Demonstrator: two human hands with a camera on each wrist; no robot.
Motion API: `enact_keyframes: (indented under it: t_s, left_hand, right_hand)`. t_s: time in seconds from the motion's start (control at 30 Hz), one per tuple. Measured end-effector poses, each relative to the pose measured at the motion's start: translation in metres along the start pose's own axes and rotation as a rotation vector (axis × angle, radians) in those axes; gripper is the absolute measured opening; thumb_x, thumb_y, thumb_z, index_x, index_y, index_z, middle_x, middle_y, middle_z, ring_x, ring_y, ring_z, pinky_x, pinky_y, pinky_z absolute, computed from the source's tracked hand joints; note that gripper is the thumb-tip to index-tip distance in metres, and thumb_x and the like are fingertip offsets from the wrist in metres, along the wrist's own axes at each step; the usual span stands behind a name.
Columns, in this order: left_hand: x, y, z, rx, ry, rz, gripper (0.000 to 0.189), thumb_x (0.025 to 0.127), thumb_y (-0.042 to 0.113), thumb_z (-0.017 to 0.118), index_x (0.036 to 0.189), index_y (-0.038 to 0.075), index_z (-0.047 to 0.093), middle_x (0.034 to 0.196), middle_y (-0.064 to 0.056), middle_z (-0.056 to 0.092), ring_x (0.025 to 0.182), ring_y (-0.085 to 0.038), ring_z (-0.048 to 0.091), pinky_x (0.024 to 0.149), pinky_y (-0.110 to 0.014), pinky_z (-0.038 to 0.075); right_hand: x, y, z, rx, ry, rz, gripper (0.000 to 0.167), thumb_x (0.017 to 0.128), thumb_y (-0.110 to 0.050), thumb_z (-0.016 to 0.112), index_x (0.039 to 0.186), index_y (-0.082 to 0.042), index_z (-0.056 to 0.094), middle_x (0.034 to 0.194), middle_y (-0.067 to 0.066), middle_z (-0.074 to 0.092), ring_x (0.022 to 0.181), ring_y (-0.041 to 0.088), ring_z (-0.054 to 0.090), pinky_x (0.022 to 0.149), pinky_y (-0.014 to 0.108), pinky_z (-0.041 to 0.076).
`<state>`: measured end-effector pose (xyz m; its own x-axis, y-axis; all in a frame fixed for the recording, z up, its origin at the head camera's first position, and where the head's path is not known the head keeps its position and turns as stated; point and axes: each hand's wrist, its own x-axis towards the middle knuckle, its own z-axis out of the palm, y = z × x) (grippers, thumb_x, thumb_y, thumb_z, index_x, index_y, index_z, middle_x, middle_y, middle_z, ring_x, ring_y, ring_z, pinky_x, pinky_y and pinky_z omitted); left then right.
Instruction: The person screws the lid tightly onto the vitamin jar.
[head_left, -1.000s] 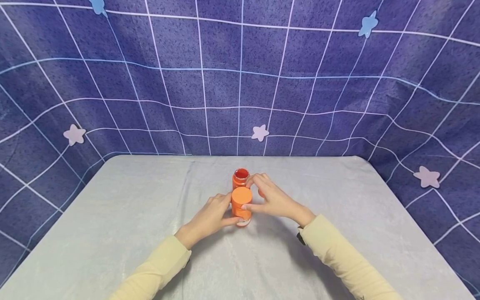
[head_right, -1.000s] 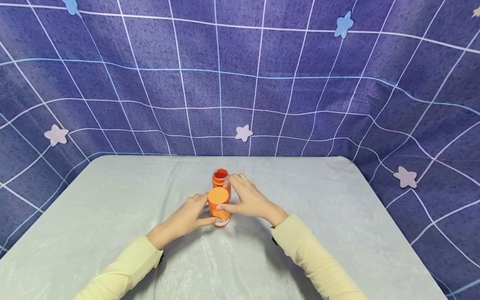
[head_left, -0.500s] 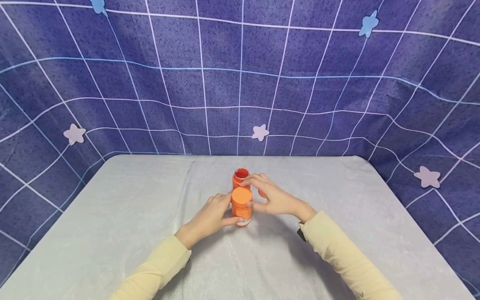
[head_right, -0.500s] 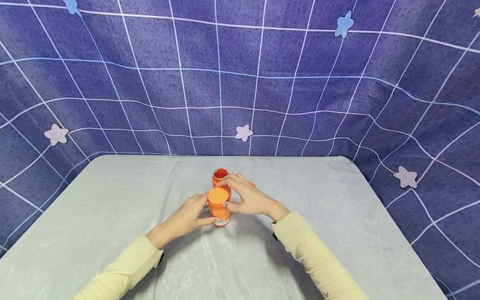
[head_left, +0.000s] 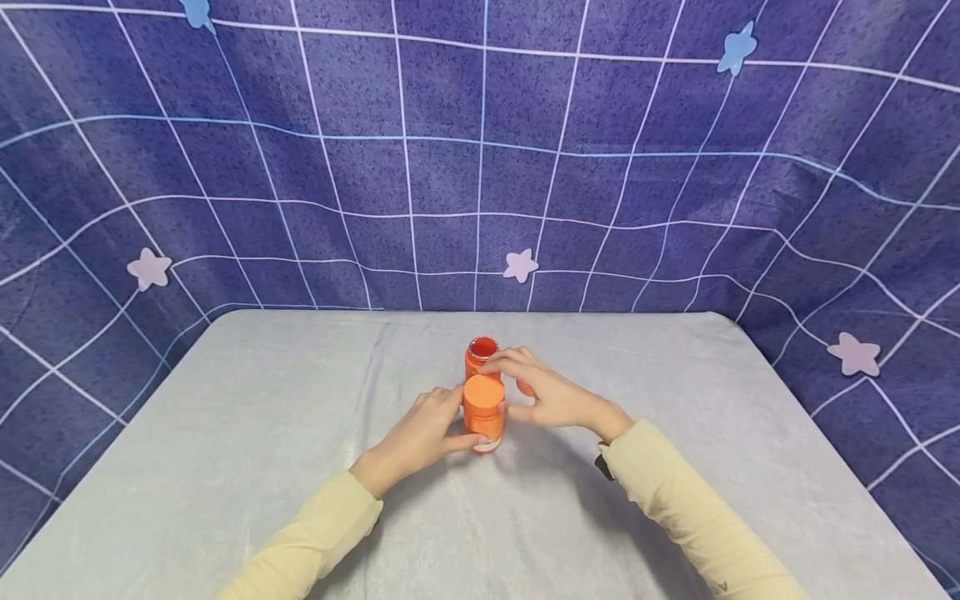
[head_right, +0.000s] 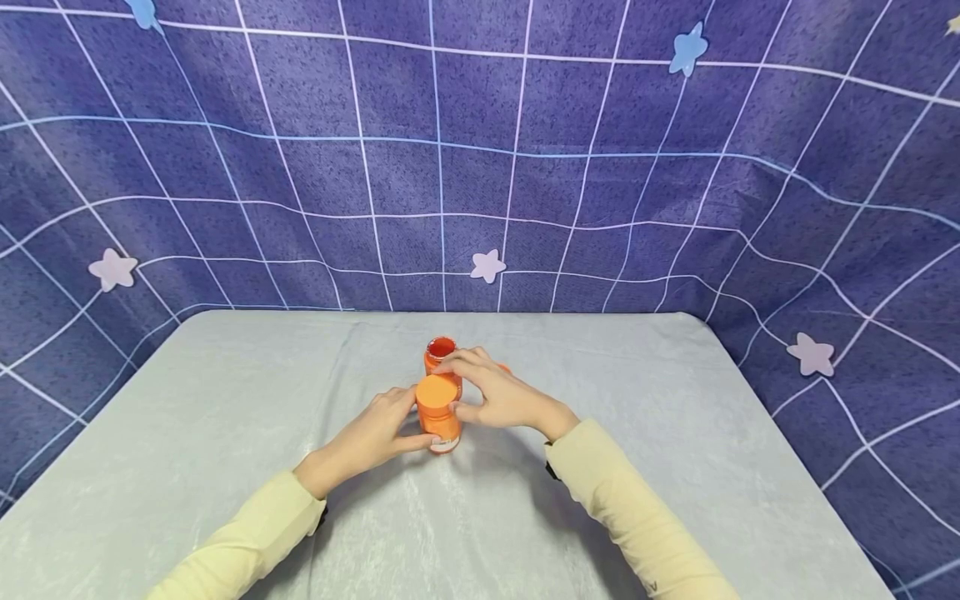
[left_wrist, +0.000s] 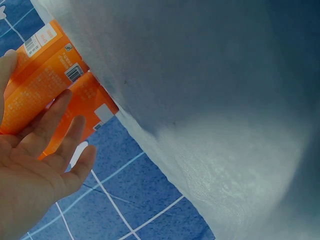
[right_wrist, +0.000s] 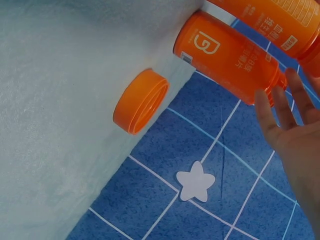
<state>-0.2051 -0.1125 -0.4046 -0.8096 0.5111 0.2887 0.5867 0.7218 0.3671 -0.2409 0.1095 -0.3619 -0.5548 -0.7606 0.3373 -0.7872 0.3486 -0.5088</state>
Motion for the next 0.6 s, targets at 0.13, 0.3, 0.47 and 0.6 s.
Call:
enact_keyframes:
  t_s: [0.13,0.3,0.47,0.6]
  left_hand:
    - [-0.0001,0.0,0.0001,-0.002,0.0,-0.002,0.067,0.076,0.046,0.069,0.127,0.011,0.046,0.11,-0.005,0.063,0.1,-0.024,0.057,0.093,-0.044,0.039]
    - [-0.0002,0.0004,0.0002,-0.009,-0.002,-0.005,0.066,0.076,0.046,0.069,0.127,0.012,0.046,0.11,-0.004,0.064,0.099,-0.023,0.057,0.093,-0.043,0.039]
    - [-0.0004,0.0004,0.0001,-0.009,0.003,0.001,0.067,0.076,0.046,0.069,0.129,0.012,0.045,0.111,-0.005,0.063,0.1,-0.023,0.058,0.092,-0.044,0.039]
    - [-0.0002,0.0003,0.0002,-0.008,0.008,0.008,0.068,0.076,0.046,0.069,0.13,0.012,0.045,0.111,-0.004,0.063,0.098,-0.022,0.058,0.092,-0.044,0.04]
  right_hand:
    - [-0.0009,-0.0003,0.0003,0.005,0.007,0.024,0.046,0.078,-0.015,0.063,0.123,-0.013,0.051,0.128,0.002,0.05,0.12,0.016,0.038,0.094,0.044,0.038]
    - [-0.0017,-0.0002,0.0018,-0.02,0.033,0.037,0.042,0.08,-0.023,0.067,0.117,-0.012,0.052,0.125,0.003,0.051,0.117,0.017,0.039,0.094,0.04,0.039]
    - [-0.002,-0.0008,0.0041,-0.02,0.073,0.059,0.041,0.078,-0.028,0.071,0.11,-0.012,0.052,0.123,0.004,0.05,0.114,0.016,0.039,0.086,0.039,0.044]
    - [-0.0016,-0.0018,0.0058,-0.018,0.098,0.076,0.04,0.077,-0.032,0.072,0.105,-0.013,0.051,0.121,0.006,0.051,0.112,0.016,0.04,0.08,0.042,0.046]
